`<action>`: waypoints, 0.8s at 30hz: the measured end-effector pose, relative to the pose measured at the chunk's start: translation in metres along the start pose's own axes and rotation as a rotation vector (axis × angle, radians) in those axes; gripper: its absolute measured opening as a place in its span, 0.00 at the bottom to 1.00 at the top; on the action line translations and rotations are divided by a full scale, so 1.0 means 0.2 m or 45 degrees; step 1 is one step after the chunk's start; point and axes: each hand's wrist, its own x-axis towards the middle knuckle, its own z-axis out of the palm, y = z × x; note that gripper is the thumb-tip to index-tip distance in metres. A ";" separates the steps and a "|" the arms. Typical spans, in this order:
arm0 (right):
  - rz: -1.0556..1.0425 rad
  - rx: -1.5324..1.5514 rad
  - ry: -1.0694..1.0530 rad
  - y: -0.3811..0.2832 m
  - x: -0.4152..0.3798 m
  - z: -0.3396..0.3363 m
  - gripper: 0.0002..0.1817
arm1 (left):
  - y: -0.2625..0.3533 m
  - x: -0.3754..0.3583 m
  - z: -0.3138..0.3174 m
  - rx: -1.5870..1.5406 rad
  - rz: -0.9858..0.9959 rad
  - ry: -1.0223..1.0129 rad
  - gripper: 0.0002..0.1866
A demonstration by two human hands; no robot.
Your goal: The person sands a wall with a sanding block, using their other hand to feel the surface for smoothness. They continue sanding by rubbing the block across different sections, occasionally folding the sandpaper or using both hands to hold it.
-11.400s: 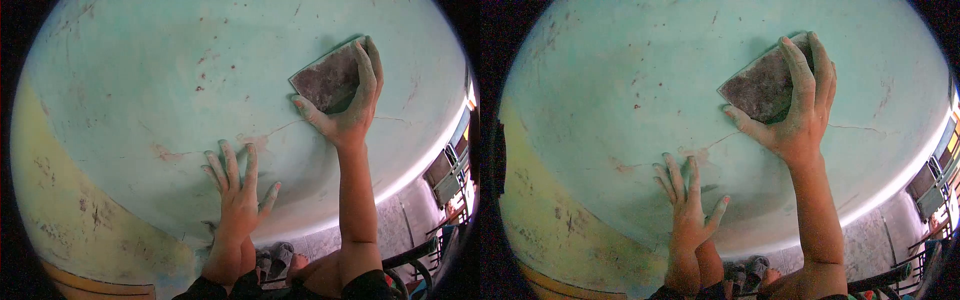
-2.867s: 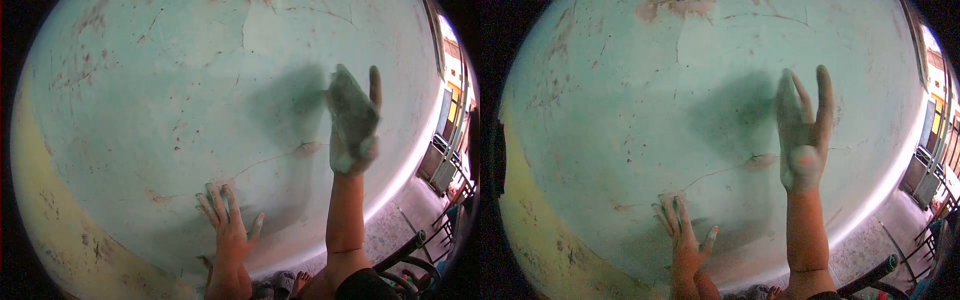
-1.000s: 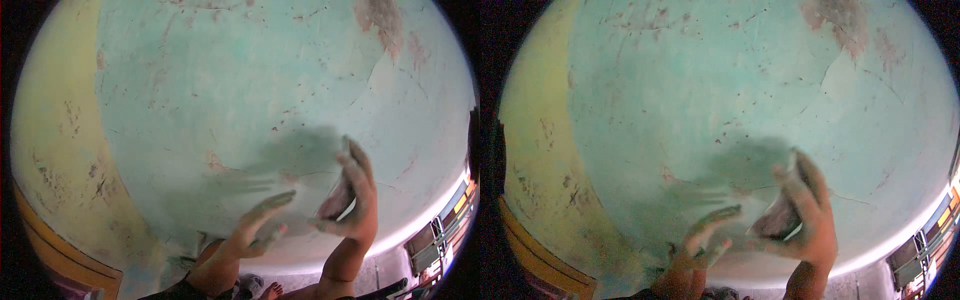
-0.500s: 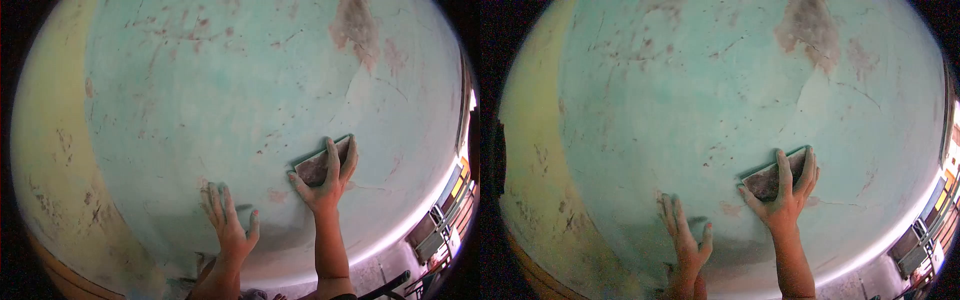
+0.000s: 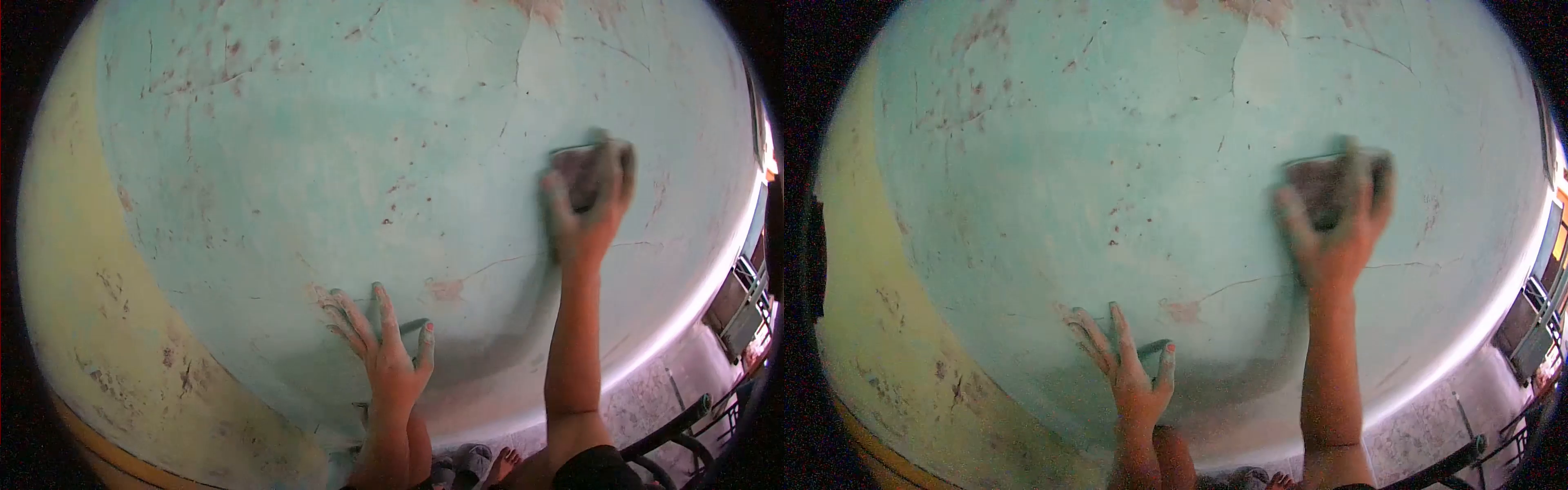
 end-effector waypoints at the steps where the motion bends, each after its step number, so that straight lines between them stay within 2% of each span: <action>1: -0.007 -0.002 -0.020 0.00 -0.01 0.01 0.48 | 0.00 0.00 0.01 -0.005 -0.020 -0.002 0.43; 3: -0.237 -0.309 0.008 -0.05 -0.08 0.05 0.50 | 0.00 -0.01 0.02 -0.016 -0.022 -0.003 0.44; 6: -0.606 -0.268 -0.475 -0.18 -0.18 0.00 0.52 | 0.00 -0.01 0.04 0.039 -0.015 0.002 0.44; 8: -0.443 -0.312 -0.259 -0.10 -0.05 -0.02 0.52 | -0.01 -0.02 0.03 0.072 -0.008 -0.014 0.48; 9: -0.149 -0.255 -0.078 0.02 0.03 -0.01 0.52 | 0.00 -0.02 0.03 0.093 -0.018 -0.020 0.51; 10: 0.248 0.006 0.116 0.03 0.10 -0.03 0.52 | 0.00 -0.01 0.04 0.082 -0.026 -0.016 0.51; 12: 0.203 -0.470 0.205 0.06 0.02 0.01 0.52 | -0.01 -0.02 0.04 0.128 -0.008 0.007 0.50; 14: -0.059 -0.404 0.074 -0.10 -0.05 0.07 0.53 | -0.01 -0.03 0.06 0.131 -0.027 0.002 0.50; 16: -0.385 -0.222 -0.188 -0.20 -0.12 0.09 0.55 | -0.02 -0.03 0.04 0.156 -0.019 -0.020 0.50; 18: -0.433 -0.406 -0.311 -0.20 -0.07 0.04 0.55 | -0.01 -0.02 0.04 0.094 -0.034 -0.015 0.49; 20: -0.067 -0.251 -0.041 -0.04 0.07 0.04 0.54 | -0.01 -0.01 0.04 0.055 -0.029 -0.007 0.48; 21: 0.142 -0.202 0.218 -0.03 0.09 0.04 0.53 | 0.00 -0.01 0.04 0.004 -0.039 -0.003 0.47; 22: 0.136 -0.203 0.216 -0.05 0.07 0.06 0.53 | 0.00 -0.02 0.04 -0.001 -0.042 -0.001 0.47; 24: -0.098 -0.220 0.157 -0.13 -0.03 0.13 0.54 | -0.01 -0.02 0.05 0.018 -0.042 -0.008 0.47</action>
